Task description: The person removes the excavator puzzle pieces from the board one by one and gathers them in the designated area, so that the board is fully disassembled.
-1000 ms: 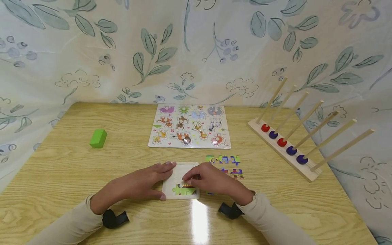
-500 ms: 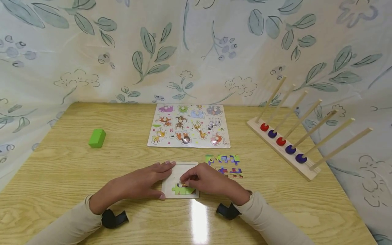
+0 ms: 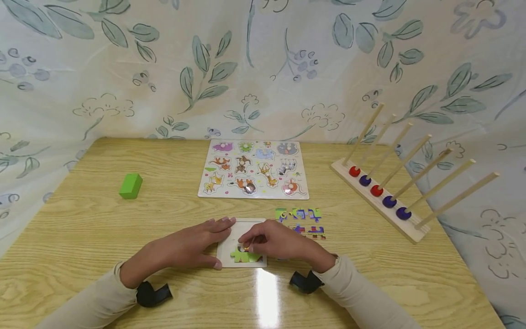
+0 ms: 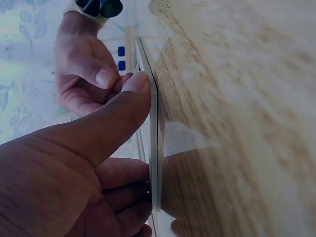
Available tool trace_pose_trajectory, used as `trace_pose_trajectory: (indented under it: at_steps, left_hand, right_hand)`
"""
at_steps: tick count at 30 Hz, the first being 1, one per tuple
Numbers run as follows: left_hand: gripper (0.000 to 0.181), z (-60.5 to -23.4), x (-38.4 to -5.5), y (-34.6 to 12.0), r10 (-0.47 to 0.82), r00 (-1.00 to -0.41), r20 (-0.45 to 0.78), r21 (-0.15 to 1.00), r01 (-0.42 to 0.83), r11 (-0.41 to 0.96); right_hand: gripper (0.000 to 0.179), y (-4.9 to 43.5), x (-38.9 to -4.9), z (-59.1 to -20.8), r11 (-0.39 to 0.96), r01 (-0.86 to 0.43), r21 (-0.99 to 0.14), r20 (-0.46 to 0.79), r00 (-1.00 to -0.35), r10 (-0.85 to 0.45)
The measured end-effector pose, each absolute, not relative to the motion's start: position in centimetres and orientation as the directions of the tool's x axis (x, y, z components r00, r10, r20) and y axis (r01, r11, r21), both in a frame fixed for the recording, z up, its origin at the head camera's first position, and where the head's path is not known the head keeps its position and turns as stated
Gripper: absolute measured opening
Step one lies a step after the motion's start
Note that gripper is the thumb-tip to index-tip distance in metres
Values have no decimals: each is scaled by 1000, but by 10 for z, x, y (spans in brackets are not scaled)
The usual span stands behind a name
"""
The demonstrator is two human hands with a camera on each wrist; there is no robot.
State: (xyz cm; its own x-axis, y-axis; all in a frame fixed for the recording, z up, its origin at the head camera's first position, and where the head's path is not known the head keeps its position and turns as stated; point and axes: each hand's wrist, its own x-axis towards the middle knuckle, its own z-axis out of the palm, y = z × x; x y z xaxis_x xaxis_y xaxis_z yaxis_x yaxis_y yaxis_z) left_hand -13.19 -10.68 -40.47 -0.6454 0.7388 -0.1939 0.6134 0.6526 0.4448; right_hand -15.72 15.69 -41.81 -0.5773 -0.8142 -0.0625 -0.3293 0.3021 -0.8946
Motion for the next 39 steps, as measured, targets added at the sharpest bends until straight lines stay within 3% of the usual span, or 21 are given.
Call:
trace_pose_trajectory:
  at_steps: [5,14,31,39]
  left_hand:
    - [82,-404,-132,-107,738,-646,-194,445,613,653]
    - [82,-405,-133,-108,739,-641,-207,450,608,654]
    - [82,-405,-133,-108,746,-636,-197,439,623,648]
    - [82,-406,-133,-107,744,-638,-197,440,621,649]
  right_hand:
    - [26,153,-155,-420,292,-407,-865,-10,-569,-822]
    - [21,149,-152,-419,316,-437,-842,-4,-581,-814]
    - [22,148,-151,-419,287,-400,-871,-17,-558,-830]
    - [20,154,-151,-419,259,-395,-881,19,-578,-816]
